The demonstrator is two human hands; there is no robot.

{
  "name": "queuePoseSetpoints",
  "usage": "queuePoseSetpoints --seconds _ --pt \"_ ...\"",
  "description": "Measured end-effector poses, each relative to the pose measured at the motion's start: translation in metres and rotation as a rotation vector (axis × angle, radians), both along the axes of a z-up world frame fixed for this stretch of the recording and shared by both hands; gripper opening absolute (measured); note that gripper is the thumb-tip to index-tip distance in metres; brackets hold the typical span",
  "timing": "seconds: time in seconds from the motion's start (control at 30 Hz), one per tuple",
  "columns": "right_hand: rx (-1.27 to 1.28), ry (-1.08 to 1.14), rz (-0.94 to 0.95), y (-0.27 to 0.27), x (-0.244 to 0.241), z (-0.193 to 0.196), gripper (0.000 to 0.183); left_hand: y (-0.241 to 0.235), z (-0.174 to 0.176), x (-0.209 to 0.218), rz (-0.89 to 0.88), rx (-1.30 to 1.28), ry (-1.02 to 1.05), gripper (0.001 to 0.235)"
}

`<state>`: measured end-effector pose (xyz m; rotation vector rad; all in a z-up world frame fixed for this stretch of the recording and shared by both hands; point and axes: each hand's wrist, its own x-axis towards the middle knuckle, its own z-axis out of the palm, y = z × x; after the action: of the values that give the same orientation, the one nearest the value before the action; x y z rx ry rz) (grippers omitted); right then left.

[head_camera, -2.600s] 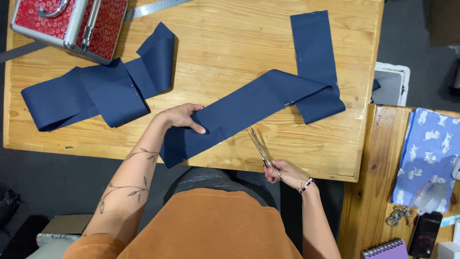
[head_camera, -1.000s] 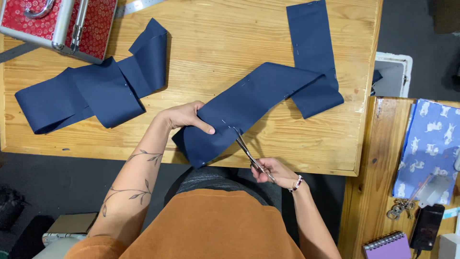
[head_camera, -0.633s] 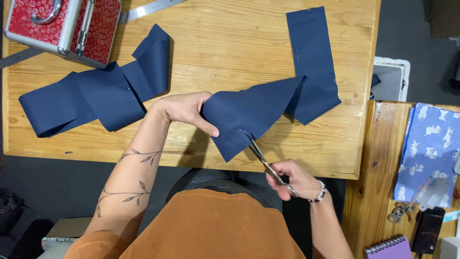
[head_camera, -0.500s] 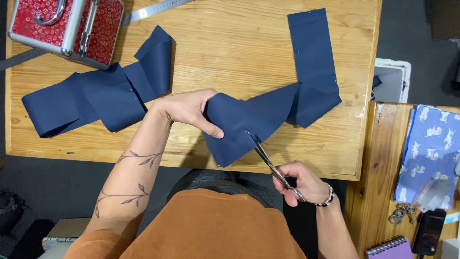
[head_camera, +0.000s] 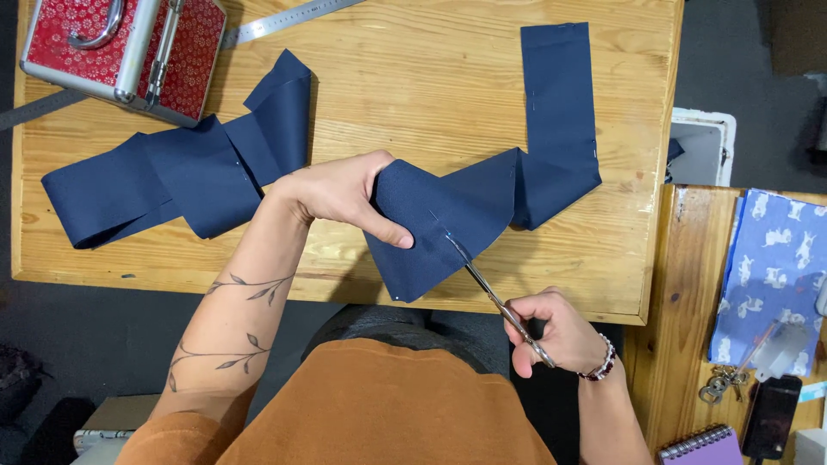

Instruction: The person cuts a long strip of dark blue fabric into smaller pieces using scissors on a wooden table. They then fold the cut pieces and remove pins from the fabric.

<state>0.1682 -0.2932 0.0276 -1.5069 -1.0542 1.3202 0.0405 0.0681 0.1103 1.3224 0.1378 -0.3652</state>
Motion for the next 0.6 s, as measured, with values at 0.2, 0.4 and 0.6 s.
queuePoseSetpoints --seconds 0.2,0.4,0.6 --pt "-0.014 -0.048 -0.010 -0.005 0.001 -0.002 0.051 -0.003 0.002 0.000 0.002 -0.009 -0.022 0.032" --pt "-0.040 -0.061 -0.041 -0.008 -0.001 -0.004 0.050 -0.004 0.005 0.000 0.003 -0.006 -0.027 0.031" --pt "-0.045 -0.092 -0.041 0.001 -0.004 0.013 0.048 -0.003 0.009 0.000 -0.002 0.011 -0.042 0.031"
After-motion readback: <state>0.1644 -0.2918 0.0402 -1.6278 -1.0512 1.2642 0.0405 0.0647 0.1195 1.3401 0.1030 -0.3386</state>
